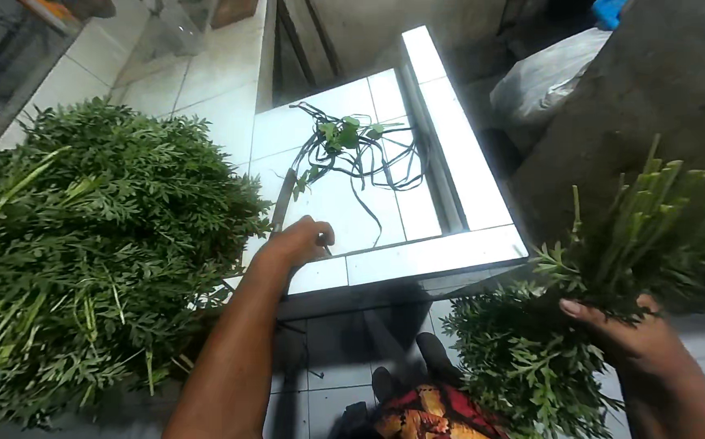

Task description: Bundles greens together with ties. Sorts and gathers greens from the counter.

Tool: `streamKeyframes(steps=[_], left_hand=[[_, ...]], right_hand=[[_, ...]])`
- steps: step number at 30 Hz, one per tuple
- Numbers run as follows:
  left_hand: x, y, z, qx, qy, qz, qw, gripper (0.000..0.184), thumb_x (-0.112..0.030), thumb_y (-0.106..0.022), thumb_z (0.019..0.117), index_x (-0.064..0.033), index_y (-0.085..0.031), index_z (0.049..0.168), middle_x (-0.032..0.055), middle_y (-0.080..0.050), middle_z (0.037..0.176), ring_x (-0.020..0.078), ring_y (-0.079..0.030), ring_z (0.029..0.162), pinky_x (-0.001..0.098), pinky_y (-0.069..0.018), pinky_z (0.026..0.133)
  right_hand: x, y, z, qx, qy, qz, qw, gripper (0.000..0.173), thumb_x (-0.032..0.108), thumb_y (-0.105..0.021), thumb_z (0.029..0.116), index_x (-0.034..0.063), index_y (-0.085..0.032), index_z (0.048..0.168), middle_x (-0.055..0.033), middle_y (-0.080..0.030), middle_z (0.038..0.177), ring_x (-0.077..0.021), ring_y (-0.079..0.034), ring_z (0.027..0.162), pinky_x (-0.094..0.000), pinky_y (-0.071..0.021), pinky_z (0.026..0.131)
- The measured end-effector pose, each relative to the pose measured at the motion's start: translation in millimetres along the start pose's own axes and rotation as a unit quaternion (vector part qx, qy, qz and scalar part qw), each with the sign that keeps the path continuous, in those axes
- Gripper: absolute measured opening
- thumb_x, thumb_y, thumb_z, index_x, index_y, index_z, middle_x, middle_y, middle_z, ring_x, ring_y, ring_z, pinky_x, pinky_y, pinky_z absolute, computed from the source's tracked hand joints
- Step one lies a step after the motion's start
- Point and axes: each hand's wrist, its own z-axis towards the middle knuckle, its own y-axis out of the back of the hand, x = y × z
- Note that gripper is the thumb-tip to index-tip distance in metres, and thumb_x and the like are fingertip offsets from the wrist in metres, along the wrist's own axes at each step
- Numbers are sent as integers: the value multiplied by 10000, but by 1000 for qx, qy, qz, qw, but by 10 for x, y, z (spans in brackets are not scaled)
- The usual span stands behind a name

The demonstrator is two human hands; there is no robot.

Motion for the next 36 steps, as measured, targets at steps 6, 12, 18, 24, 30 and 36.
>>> streamKeyframes(steps=[6, 12, 18, 24, 30, 36], left_hand=[[169, -9, 45, -14, -14, 28, 999, 132, -231, -711, 958, -116, -726, 895, 89, -636, 918, 258, -639, 889, 505, -549, 790], [-272, 242, -723, -322, 67, -89, 940, 193, -177, -635, 1014, -65, -711, 1152, 135, -716, 967, 286, -700, 858, 572, -574, 812], [-513, -512, -1629, -499, 45, -149, 852, 252, -273, -579, 1040, -46, -689, 1034, 62, -672, 863, 138, -654, 694, 357, -588, 631], [-504, -1333, -1935, -346, 109, -210, 908, 196, -217, -597, 1005, -88, -744, 1018, 34, -713, 931, 123, -670, 816, 346, -584, 776], [-513, -1664, -2377, -313, 39, -273, 909, 229, -216, -562, 1001, -82, -741, 1052, 36, -722, 1045, 116, -688, 983, 349, -581, 905], [-335, -1852, -2912, -367, 68, -244, 895, 219, -290, -561, 1016, -161, -738, 1005, -43, -684, 948, 47, -654, 859, 259, -581, 767]], right_hand=[[-128, 112, -135, -59, -31, -21, 998, 597, 264, -900, 733, 136, -578, 1219, 129, -732, 1032, -12, -704, 963, -228, -599, 895], [29, 56, -153, -55, -44, -4, 998, 576, 216, -878, 714, 137, -582, 1201, 127, -737, 991, -7, -709, 919, -219, -609, 854], [292, -401, -75, 60, -68, -17, 996, 630, 208, -881, 706, 129, -564, 1246, 141, -721, 1029, 26, -686, 969, -198, -594, 885], [480, -1389, 232, 390, -124, -41, 911, 478, 211, -830, 770, 137, -643, 1204, 122, -733, 1016, 20, -685, 951, -213, -594, 877], [199, -2488, 153, 579, -194, 8, 792, 439, 171, -757, 840, 122, -595, 1245, 80, -727, 1025, -20, -693, 923, -247, -602, 850], [227, -2929, -12, 572, -134, -78, 806, 328, 211, -766, 908, 75, -672, 1190, 7, -740, 1024, -61, -703, 937, -284, -599, 885]])
